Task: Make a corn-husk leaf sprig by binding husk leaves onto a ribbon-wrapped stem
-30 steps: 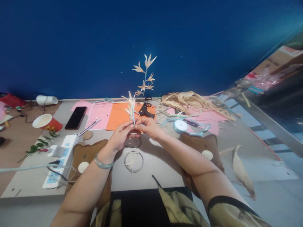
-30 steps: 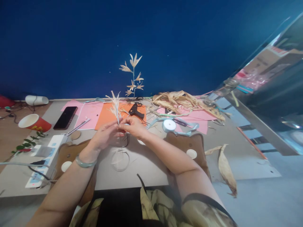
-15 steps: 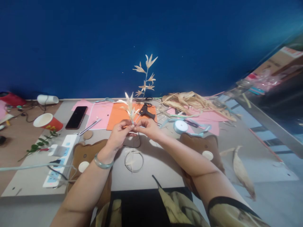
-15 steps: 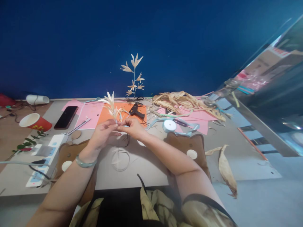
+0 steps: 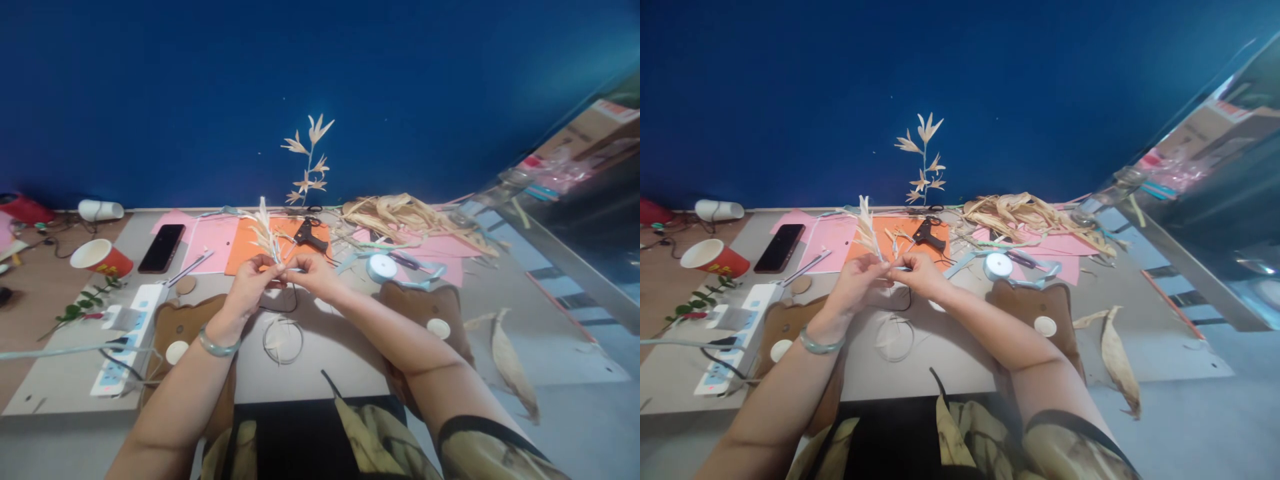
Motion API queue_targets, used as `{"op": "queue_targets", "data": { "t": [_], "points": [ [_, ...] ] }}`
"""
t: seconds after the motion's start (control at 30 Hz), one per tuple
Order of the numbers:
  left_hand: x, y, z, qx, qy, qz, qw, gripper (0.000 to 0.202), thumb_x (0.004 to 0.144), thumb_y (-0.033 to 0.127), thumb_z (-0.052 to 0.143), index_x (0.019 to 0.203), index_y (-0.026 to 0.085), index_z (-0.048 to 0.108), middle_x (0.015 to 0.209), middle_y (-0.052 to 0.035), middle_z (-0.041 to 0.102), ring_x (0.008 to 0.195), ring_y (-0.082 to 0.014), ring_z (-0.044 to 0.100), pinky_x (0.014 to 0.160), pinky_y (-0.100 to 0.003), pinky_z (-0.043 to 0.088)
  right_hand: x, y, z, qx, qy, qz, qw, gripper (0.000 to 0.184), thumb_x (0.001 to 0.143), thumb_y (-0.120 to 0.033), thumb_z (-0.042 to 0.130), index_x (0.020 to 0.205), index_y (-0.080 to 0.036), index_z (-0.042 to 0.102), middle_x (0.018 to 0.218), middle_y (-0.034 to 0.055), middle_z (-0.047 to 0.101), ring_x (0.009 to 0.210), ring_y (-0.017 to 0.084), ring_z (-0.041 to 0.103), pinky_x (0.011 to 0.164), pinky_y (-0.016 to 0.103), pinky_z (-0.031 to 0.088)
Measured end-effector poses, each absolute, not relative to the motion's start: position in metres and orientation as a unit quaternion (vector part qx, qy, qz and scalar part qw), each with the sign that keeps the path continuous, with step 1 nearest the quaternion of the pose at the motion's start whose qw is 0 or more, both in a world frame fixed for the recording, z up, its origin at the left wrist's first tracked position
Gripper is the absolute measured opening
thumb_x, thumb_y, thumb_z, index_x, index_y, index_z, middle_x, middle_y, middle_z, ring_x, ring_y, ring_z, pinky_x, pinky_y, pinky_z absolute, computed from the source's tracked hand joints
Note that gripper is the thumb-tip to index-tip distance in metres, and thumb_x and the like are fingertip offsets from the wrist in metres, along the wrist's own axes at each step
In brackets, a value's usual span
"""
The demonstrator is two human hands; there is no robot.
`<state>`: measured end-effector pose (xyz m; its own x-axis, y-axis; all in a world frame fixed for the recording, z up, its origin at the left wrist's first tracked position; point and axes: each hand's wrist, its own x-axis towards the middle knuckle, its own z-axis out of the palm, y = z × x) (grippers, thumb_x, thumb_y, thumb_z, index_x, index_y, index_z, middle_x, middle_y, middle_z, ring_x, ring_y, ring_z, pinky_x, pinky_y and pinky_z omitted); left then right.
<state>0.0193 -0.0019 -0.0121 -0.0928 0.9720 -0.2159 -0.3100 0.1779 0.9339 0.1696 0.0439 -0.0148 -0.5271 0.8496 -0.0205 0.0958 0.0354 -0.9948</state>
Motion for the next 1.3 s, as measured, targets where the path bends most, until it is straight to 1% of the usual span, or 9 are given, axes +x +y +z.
{"op": "queue_targets", "data": {
  "t": [0.23, 0.37, 0.47, 0.57, 0.67, 0.83, 0.93, 1.17, 1.3],
  "points": [
    [0.023, -0.002, -0.016, 0.325, 0.507, 0.562, 0.567, 0.042, 0.056, 0.039, 0.081, 0.07, 0.014, 0.052, 0.06, 0.0037, 0.055, 0.052, -0.0092, 0.057, 0.051, -0.024, 0.053, 0.169, 0.039, -0.011, -0.375, -0.658, 0.565, 0.327, 0.03, 0.066, -0.041, 0.075, 0.068, -0.012, 0.067, 0.068, 0.0029, 0.066, 0.064, 0.013, 0.059, 0.064, 0.025, 0.044],
    [0.026, -0.003, -0.017, 0.327, 0.507, 0.57, 0.558, 0.042, 0.057, 0.039, 0.081, 0.075, 0.014, 0.052, 0.06, 0.0034, 0.057, 0.051, -0.0097, 0.057, 0.051, -0.024, 0.052, 0.17, 0.038, -0.009, -0.377, -0.651, 0.578, 0.318, 0.028, 0.067, -0.039, 0.074, 0.07, -0.013, 0.067, 0.068, 0.0018, 0.066, 0.065, 0.013, 0.058, 0.066, 0.025, 0.044],
    [0.024, -0.003, -0.015, 0.323, 0.479, 0.562, 0.592, 0.04, 0.059, 0.035, 0.081, 0.081, 0.013, 0.056, 0.066, 0.0015, 0.062, 0.056, -0.0105, 0.06, 0.057, -0.026, 0.054, 0.171, 0.042, -0.01, -0.369, -0.64, 0.595, 0.317, 0.024, 0.068, -0.036, 0.074, 0.071, -0.013, 0.067, 0.068, 0.0008, 0.066, 0.065, 0.012, 0.058, 0.067, 0.024, 0.044],
    [0.019, -0.002, -0.014, 0.312, 0.436, 0.534, 0.653, 0.04, 0.061, 0.032, 0.08, 0.092, 0.012, 0.064, 0.081, -0.0046, 0.068, 0.07, -0.0147, 0.066, 0.068, -0.03, 0.055, 0.172, 0.045, -0.012, -0.374, -0.626, 0.599, 0.331, 0.021, 0.068, -0.034, 0.074, 0.071, -0.014, 0.067, 0.068, -0.0004, 0.065, 0.063, 0.01, 0.056, 0.065, 0.022, 0.043],
    [0.017, -0.002, -0.014, 0.309, 0.418, 0.522, 0.677, 0.04, 0.062, 0.028, 0.079, 0.096, 0.01, 0.068, 0.085, -0.0086, 0.071, 0.075, -0.0178, 0.067, 0.075, -0.033, 0.055, 0.173, 0.049, -0.013, -0.377, -0.602, 0.62, 0.334, 0.022, 0.067, -0.034, 0.074, 0.072, -0.014, 0.066, 0.066, -0.0014, 0.064, 0.059, 0.009, 0.054, 0.062, 0.022, 0.043],
    [0.022, -0.002, -0.017, 0.312, 0.441, 0.547, 0.639, 0.037, 0.061, 0.027, 0.08, 0.093, 0.01, 0.072, 0.08, -0.0079, 0.072, 0.067, -0.0153, 0.067, 0.071, -0.031, 0.055, 0.172, 0.054, -0.018, -0.377, -0.601, 0.613, 0.347, 0.023, 0.065, -0.035, 0.075, 0.069, -0.014, 0.065, 0.07, 0.0007, 0.066, 0.068, 0.012, 0.058, 0.07, 0.025, 0.045],
    [0.023, -0.002, -0.018, 0.31, 0.442, 0.553, 0.635, 0.036, 0.061, 0.028, 0.08, 0.091, 0.01, 0.072, 0.076, -0.0074, 0.072, 0.067, -0.0148, 0.067, 0.069, -0.029, 0.055, 0.171, 0.056, -0.022, -0.379, -0.608, 0.599, 0.357, 0.025, 0.066, -0.037, 0.075, 0.068, -0.015, 0.064, 0.07, 0.0012, 0.066, 0.07, 0.013, 0.059, 0.073, 0.026, 0.045],
    [0.021, -0.002, -0.017, 0.287, 0.472, 0.559, 0.618, 0.032, 0.057, 0.029, 0.082, 0.08, 0.01, 0.069, 0.066, -0.0042, 0.069, 0.055, -0.0132, 0.065, 0.06, -0.026, 0.055, 0.168, 0.052, -0.026, -0.399, -0.618, 0.571, 0.365, 0.029, 0.064, -0.038, 0.077, 0.072, -0.014, 0.062, 0.073, 0.0009, 0.065, 0.071, 0.013, 0.059, 0.071, 0.026, 0.044],
    [0.02, -0.001, -0.019, 0.259, 0.481, 0.568, 0.615, 0.033, 0.055, 0.029, 0.083, 0.076, 0.011, 0.067, 0.063, -0.0028, 0.068, 0.053, -0.0124, 0.064, 0.058, -0.026, 0.054, 0.166, 0.05, -0.026, -0.387, -0.637, 0.566, 0.353, 0.032, 0.066, -0.042, 0.075, 0.073, -0.014, 0.06, 0.072, 0.0016, 0.064, 0.069, 0.013, 0.057, 0.068, 0.026, 0.044]
  ]
}}
